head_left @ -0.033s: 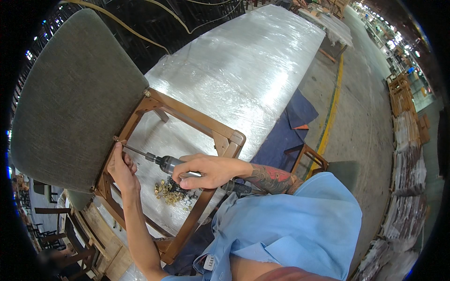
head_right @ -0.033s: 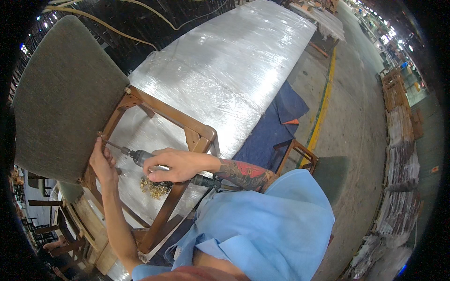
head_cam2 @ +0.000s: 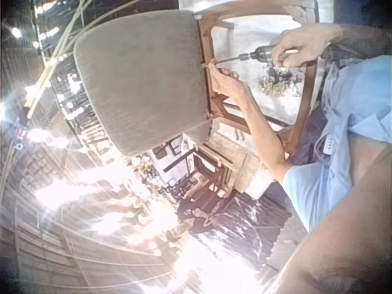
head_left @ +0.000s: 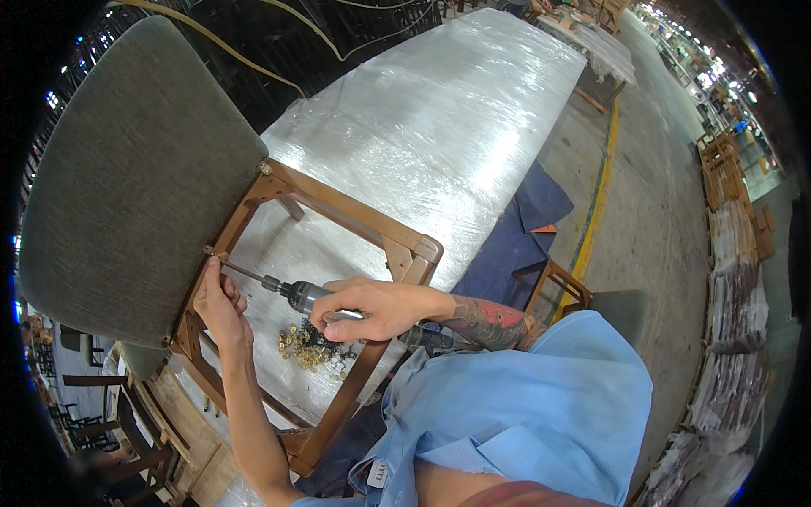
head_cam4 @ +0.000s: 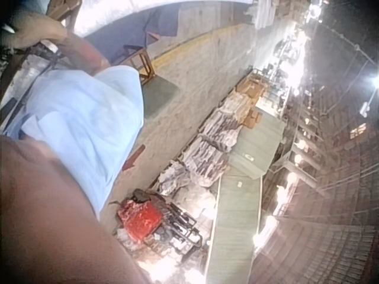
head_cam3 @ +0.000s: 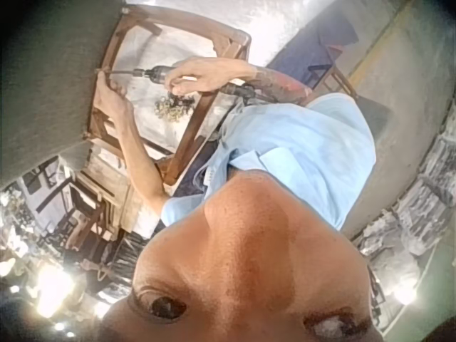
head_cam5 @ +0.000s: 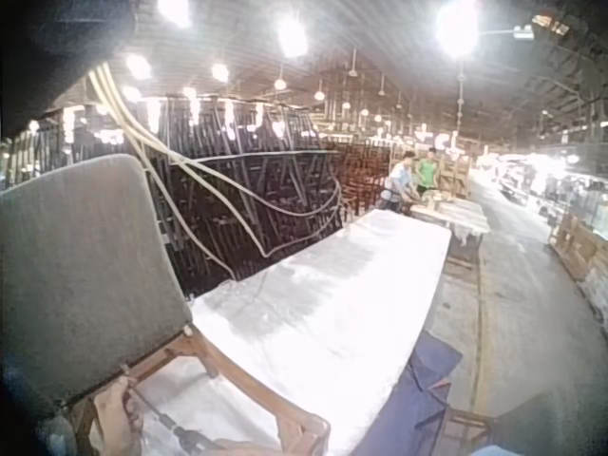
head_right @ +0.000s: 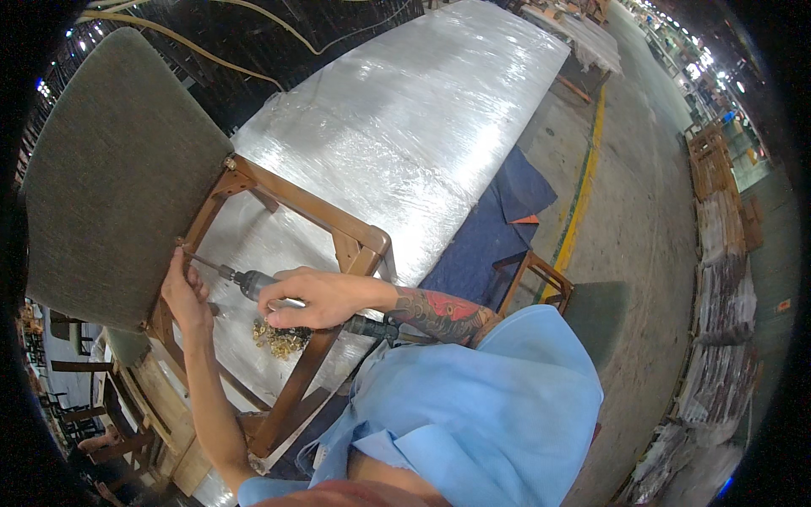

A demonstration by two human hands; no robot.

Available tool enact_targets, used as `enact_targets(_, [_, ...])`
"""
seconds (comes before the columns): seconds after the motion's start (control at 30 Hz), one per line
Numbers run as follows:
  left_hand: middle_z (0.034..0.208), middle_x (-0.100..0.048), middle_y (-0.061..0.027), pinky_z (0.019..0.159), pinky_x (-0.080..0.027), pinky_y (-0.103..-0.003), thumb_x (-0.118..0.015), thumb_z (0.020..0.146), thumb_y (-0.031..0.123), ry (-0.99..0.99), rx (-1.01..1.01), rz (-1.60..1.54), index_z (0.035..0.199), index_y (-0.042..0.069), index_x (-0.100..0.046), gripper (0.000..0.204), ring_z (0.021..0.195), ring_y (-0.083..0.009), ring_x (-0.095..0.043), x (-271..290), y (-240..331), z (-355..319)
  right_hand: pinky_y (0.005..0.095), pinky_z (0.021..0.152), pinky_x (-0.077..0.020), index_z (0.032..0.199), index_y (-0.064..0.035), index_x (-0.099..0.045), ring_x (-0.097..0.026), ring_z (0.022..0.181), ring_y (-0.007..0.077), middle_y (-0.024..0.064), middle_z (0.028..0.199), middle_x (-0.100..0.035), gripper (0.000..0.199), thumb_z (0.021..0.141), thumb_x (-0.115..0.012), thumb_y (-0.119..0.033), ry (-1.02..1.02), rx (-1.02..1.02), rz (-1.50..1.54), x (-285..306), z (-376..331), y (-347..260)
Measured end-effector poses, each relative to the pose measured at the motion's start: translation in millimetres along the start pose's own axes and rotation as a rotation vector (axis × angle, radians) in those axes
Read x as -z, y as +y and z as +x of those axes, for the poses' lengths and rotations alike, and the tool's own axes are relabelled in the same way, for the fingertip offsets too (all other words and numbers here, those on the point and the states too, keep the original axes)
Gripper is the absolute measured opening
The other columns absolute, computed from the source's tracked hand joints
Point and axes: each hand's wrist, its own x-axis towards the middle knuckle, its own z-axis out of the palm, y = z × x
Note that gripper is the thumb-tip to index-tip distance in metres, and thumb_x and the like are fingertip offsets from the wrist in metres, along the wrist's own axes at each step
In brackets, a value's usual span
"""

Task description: The person assembles a wooden chair by attaching the seat cushion to the frame using a pneumatic screwdriver. They position the seat, insert screws, and tighten them at multiple points on the chair frame.

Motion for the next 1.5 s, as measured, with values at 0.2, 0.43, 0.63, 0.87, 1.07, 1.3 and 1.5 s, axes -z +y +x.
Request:
enact_targets(0.2, [0.06, -0.038, 0.0084, 0.042, -0.02, -0.019, -0.061, 0.099, 0.032, 0.006, -0.035, 0.023, 0.103, 0.003, -0.07, 0.03, 0.048, -0.0006, -0.029, -3, -2, 2, 0.0385, 0.082, -0.0422, 0.104, -0.0045, -0.059, -0.055, 0.089, 0.0256, 0.0094, 0.09, -0.058, 0.028, 0.1, -0.055, -0.032, -0.006, 0.009, 0.001, 5, 2, 1])
enact_targets(0.43, [0.06, -0.038, 0.0086, 0.042, -0.02, -0.019, -0.061, 0.099, 0.031, 0.01, -0.023, 0.006, 0.104, 0.003, -0.069, 0.03, 0.049, -0.0005, -0.029, -2, -3, 4, 0.0389, 0.08, -0.0418, 0.104, -0.0049, -0.059, -0.055, 0.088, 0.0261, 0.0092, 0.088, -0.057, 0.028, 0.1, -0.055, -0.032, -0.001, 0.009, -0.01, 5, 1, 1])
enact_targets(0.63, [0.062, -0.038, 0.0081, 0.043, -0.019, -0.02, -0.058, 0.1, 0.031, -0.016, -0.008, 0.024, 0.109, 0.005, -0.067, 0.028, 0.051, -0.0012, -0.029, -1, -2, 4, 0.0398, 0.079, -0.0419, 0.104, -0.0049, -0.059, -0.055, 0.087, 0.0272, 0.01, 0.087, -0.057, 0.029, 0.099, -0.055, -0.033, -0.02, -0.006, -0.014, 7, 2, -2])
enact_targets(0.87, [0.061, -0.038, 0.0084, 0.044, -0.02, -0.02, -0.058, 0.1, 0.031, -0.006, -0.022, 0.045, 0.109, 0.004, -0.068, 0.029, 0.05, -0.001, -0.029, -2, -2, 4, 0.0398, 0.079, -0.0423, 0.104, -0.0049, -0.058, -0.055, 0.086, 0.0278, 0.0104, 0.087, -0.058, 0.029, 0.099, -0.056, -0.033, -0.002, 0.004, 0.004, 5, 3, 0])
enact_targets(1.07, [0.061, -0.038, 0.0087, 0.043, -0.02, -0.019, -0.059, 0.1, 0.031, 0.001, -0.035, 0.025, 0.108, 0.002, -0.069, 0.032, 0.05, -0.0005, -0.028, -5, -1, 3, 0.04, 0.079, -0.0422, 0.104, -0.0058, -0.059, -0.055, 0.089, 0.0276, 0.0106, 0.089, -0.058, 0.028, 0.098, -0.057, -0.033, -0.011, -0.006, -0.001, 8, 1, -3])
enact_targets(1.3, [0.062, -0.041, 0.0086, 0.042, -0.02, -0.019, -0.057, 0.1, 0.037, 0.015, 0.013, -0.05, 0.107, 0.004, -0.067, 0.036, 0.049, -0.0008, -0.03, -3, -5, 6, 0.0394, 0.082, -0.0438, 0.102, -0.0056, -0.06, -0.056, 0.093, 0.026, 0.0104, 0.09, -0.062, 0.025, 0.099, -0.057, -0.03, 0.037, 0.006, 0.001, 7, 0, 0])
enact_targets(1.5, [0.063, -0.035, 0.0085, 0.041, -0.018, -0.021, -0.051, 0.098, 0.048, -0.106, 0.218, 0.012, 0.101, 0.004, -0.066, 0.047, 0.049, -0.0025, -0.025, -16, -30, 39, 0.0228, 0.052, -0.0478, 0.104, -0.0033, -0.064, -0.06, 0.064, 0.0086, 0.0035, 0.09, -0.063, 0.025, 0.101, -0.054, -0.025, 0.21, -0.313, 0.493, 10, -12, -5])
